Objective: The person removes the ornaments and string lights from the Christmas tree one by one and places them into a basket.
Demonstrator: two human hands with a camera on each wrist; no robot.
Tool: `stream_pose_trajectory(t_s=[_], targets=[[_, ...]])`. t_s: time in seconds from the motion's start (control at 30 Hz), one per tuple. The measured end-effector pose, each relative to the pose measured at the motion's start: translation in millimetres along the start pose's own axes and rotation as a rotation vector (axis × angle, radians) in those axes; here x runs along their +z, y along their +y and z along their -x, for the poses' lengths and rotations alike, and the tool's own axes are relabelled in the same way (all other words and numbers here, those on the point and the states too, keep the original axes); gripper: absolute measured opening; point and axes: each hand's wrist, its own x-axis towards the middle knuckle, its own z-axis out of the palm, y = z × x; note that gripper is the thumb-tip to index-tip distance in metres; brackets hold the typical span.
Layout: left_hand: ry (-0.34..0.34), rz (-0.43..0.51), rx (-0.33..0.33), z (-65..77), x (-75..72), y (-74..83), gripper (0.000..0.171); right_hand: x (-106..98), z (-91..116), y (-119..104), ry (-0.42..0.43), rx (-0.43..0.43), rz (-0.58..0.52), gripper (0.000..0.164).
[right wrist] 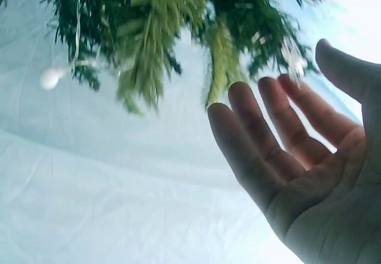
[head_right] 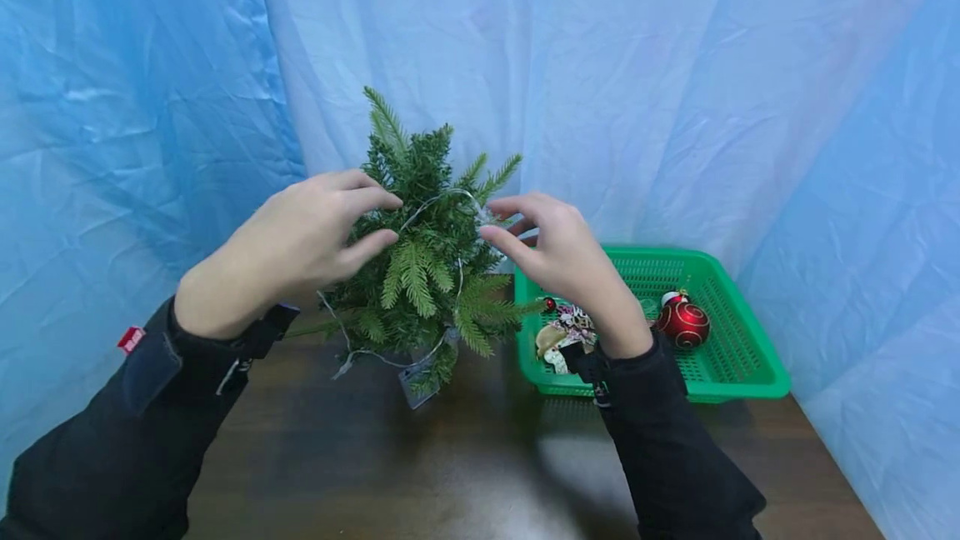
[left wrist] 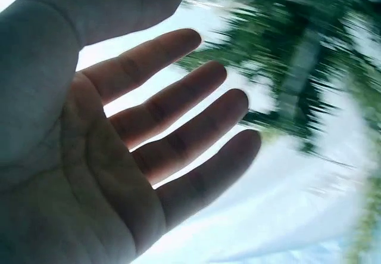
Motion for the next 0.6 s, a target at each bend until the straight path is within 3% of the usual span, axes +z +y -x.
stream_pose_trajectory(t_s=[0.1, 0.3, 0.4, 0.6], targets=[[-0.005, 0.002, -0.019, -1.3, 8.1, -14.7, 0.036, 6, -5, -4, -0.001, 0.016, 0.022, 0.039], [0.001, 0.012, 0.060, 2.8, 19.3, -31.3, 0.033, 9, -8, -5, 0.028, 0.024, 0.043, 0.032], [-0.038, 0.026, 0.069, 3.2, 16.1, -36.2, 0.031, 10, -9, -4, 0.042, 0.025, 0.051, 0.030], [-0.109, 0.051, 0.024, 5.0, 2.0, -47.9, 0.036, 11, -14, -5, 0.035, 0.026, 0.059, 0.031]])
